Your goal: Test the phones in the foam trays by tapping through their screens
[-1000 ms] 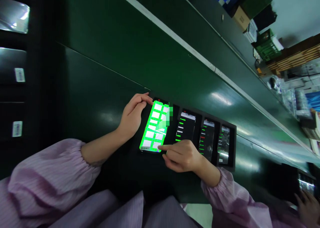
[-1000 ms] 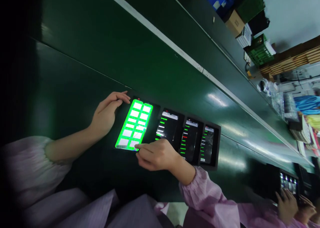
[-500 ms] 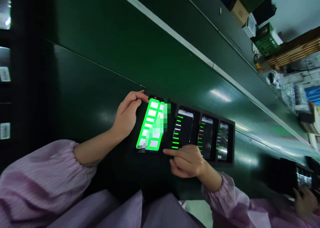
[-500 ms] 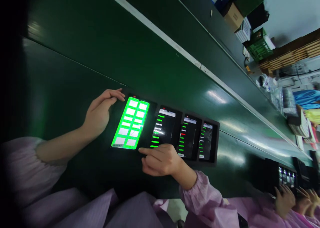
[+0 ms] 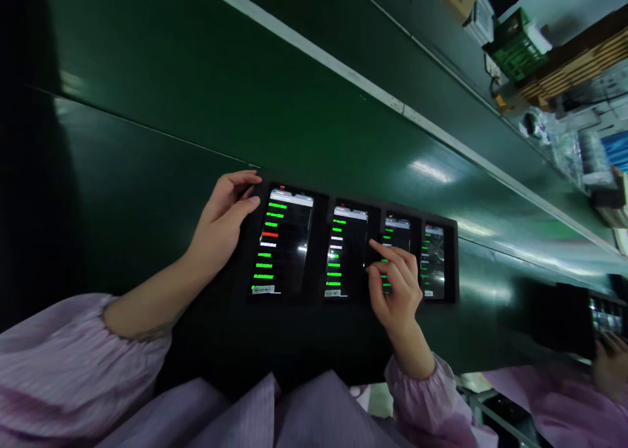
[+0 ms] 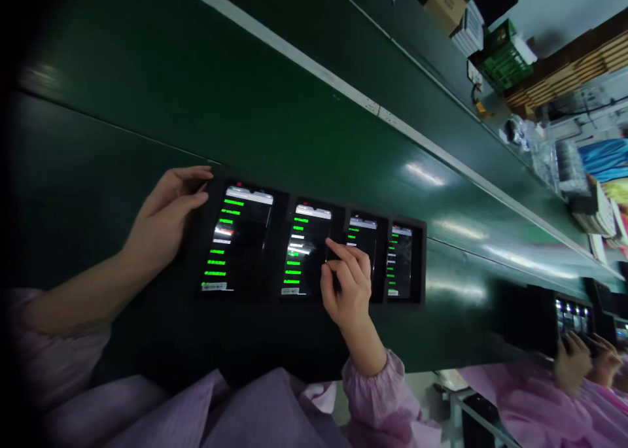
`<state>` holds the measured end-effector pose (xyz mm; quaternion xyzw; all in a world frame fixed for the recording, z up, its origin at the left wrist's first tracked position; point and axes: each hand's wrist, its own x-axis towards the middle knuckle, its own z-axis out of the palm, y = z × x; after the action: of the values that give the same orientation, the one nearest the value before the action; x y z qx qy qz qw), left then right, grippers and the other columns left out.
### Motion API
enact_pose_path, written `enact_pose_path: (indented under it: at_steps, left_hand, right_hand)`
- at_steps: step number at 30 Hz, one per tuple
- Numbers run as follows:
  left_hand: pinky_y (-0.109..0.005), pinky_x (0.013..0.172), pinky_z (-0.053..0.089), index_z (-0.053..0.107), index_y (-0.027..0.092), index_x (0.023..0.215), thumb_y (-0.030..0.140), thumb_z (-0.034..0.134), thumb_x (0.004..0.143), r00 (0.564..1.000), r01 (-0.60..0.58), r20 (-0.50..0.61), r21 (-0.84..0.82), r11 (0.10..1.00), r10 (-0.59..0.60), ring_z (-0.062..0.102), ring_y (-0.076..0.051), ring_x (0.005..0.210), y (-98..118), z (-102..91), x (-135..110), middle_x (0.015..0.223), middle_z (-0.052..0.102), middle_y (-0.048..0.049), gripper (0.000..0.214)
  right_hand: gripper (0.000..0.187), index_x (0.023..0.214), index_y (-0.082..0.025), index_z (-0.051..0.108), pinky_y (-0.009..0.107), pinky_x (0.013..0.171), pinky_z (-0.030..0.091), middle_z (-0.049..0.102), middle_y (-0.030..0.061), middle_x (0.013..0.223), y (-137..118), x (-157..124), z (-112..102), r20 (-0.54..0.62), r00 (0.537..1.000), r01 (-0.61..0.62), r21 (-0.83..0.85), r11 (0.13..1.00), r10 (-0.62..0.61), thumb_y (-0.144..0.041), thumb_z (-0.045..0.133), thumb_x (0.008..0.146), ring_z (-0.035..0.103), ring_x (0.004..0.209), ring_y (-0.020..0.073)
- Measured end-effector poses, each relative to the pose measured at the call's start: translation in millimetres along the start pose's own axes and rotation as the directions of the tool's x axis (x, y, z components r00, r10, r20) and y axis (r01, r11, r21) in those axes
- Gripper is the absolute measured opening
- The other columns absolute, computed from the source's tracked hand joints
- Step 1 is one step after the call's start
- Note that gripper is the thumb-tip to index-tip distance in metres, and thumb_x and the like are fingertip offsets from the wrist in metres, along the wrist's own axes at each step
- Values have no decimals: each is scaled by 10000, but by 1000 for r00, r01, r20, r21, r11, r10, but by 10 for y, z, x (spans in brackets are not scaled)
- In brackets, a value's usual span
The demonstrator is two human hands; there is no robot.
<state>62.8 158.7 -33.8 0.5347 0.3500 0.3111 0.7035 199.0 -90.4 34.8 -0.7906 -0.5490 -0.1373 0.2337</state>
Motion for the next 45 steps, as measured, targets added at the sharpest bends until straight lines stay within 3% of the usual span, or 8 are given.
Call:
enact_pose_path:
  at_steps: [7, 10, 16, 21, 27, 34, 41, 45]
  left_hand:
    - [-536, 1276, 450, 568, 294, 1361, 614, 923, 660, 977, 37, 201, 138, 990, -64, 429, -360, 1492, 5, -242, 31, 1538, 517, -81, 849]
    - [-608, 1293, 403, 382, 321, 1555, 741, 825, 710, 933, 16, 334, 342, 940, -137, 437, -378, 1497, 49, -361, -8, 1636, 403, -114, 1042]
    - [-693, 1320, 275, 76, 431, 1643, 657, 614, 911, 832, -241, 528, 622, 745, -172, 99, -380, 1654, 133, -490, -137, 1780, 41, -42, 937]
    - [-732, 1272, 317, -17, 508, 1634, 690, 559, 932, 781, -402, 618, 607, 685, -90, -55, -394, 1653, 108, -514, -186, 1782, -3, 2, 927]
    - [-695, 1223, 404, -80, 420, 1649, 761, 478, 937, 757, -458, 645, 639, 618, -105, -85, -416, 1643, 146, -525, -191, 1776, -85, -74, 966]
    - [-552, 993, 647, -55, 439, 1650, 879, 520, 825, 758, -441, 635, 668, 599, -150, -78, -434, 1637, 67, -588, -208, 1762, -175, 47, 1097]
    - [-719, 1232, 351, -36, 416, 1658, 888, 470, 832, 763, -517, 643, 670, 533, -69, -54, -391, 1654, 15, -614, -218, 1765, -140, 66, 1077]
    - [-751, 1168, 417, -74, 432, 1649, 912, 493, 806, 756, -497, 646, 673, 547, -108, -87, -421, 1644, 21, -631, -198, 1766, -146, 49, 1123]
  right_hand:
    - [188, 962, -241, 730, 478, 943, 578, 788, 77, 1185, 13, -219, 42, -82, 996, -38, -16, 999, 36, -100, 605, 964, 666, 1207, 305]
    - [203, 972, -235, 759, 463, 966, 556, 795, 61, 1166, 12, -245, 29, -95, 994, -50, -8, 999, 49, -83, 629, 936, 663, 1221, 305]
    - [186, 971, -217, 780, 402, 954, 561, 808, 40, 1110, -55, -283, 54, -97, 995, -35, -3, 999, 35, -98, 639, 950, 664, 1206, 271]
    - [200, 967, -243, 782, 484, 1047, 526, 807, 27, 1101, -120, -340, 83, -81, 992, -100, -9, 995, 99, -146, 609, 992, 655, 1229, 292]
    - [219, 963, -230, 786, 450, 1014, 546, 805, 35, 1094, -117, -330, 80, -65, 991, -116, 29, 993, 118, -146, 589, 1011, 652, 1238, 289]
    - [213, 934, -216, 776, 425, 980, 560, 815, 32, 1044, -124, -310, 65, -49, 995, -80, 63, 995, 83, -124, 593, 991, 651, 1218, 277]
    - [232, 954, -238, 786, 464, 1029, 563, 815, 18, 1095, -135, -314, 44, 19, 999, -40, 72, 997, 39, -108, 594, 937, 657, 1218, 284]
    - [237, 939, -240, 791, 450, 1034, 566, 816, 15, 1098, -141, -324, 43, 19, 999, -45, 81, 996, 43, -97, 601, 921, 659, 1217, 268]
